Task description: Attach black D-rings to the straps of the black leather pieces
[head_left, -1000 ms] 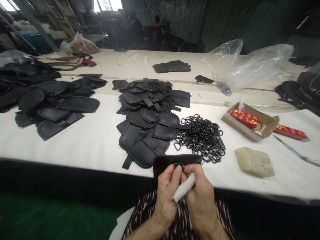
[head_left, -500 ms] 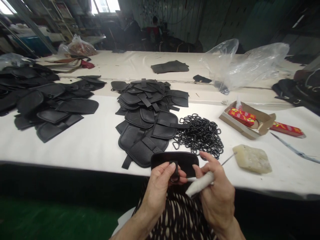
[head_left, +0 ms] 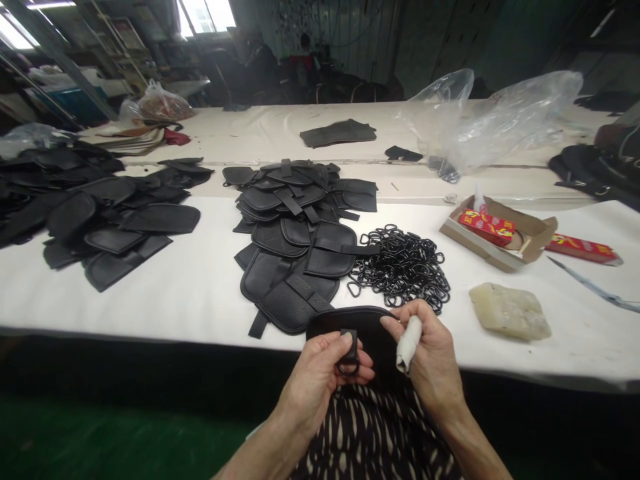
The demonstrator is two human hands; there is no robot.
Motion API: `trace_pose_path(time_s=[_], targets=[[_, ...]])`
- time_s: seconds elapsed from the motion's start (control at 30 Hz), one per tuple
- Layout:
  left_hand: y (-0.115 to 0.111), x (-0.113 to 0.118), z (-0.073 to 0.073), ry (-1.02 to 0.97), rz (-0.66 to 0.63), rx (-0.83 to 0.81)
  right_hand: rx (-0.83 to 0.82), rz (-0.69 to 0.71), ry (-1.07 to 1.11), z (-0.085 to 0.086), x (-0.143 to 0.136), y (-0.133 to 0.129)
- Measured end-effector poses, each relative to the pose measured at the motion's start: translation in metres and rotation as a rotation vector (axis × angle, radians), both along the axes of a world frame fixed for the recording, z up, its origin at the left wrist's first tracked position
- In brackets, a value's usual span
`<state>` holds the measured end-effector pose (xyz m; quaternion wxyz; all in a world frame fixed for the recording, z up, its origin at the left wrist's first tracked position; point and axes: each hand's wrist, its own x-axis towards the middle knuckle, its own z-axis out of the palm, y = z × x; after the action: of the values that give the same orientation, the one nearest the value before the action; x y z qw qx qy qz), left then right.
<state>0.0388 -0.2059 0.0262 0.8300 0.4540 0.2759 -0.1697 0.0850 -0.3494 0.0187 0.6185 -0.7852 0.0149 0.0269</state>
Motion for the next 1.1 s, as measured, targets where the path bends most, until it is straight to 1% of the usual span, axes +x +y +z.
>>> trace_pose_path(time_s=[0.13, 0.3, 0.57, 0.7, 0.93, 1.1], targets=[[-0.001, -0.002, 0.000, -0.002, -0.013, 0.003, 0.028, -0.026, 0.014, -0.002, -0.002, -0.001], [-0.001, -0.006, 0.003, -0.071, -0.040, 0.065, 0.072, -0.027, 0.057, -0.002, -0.002, -0.002], [0.010, -0.003, 0.010, 0.036, -0.045, -0.149, 0.029, 0.017, 0.080, 0.001, -0.007, -0.005], [0.013, -0.002, 0.013, 0.095, -0.034, -0.210, -0.010, 0.029, 0.099, 0.001, -0.010, -0.007], [0.013, 0.001, 0.019, 0.311, 0.031, -0.334, -0.031, 0.030, 0.105, 0.004, -0.013, -0.009], [0.011, 0.000, 0.023, 0.331, 0.031, -0.350, -0.043, 0.026, 0.125, 0.004, -0.016, -0.012]])
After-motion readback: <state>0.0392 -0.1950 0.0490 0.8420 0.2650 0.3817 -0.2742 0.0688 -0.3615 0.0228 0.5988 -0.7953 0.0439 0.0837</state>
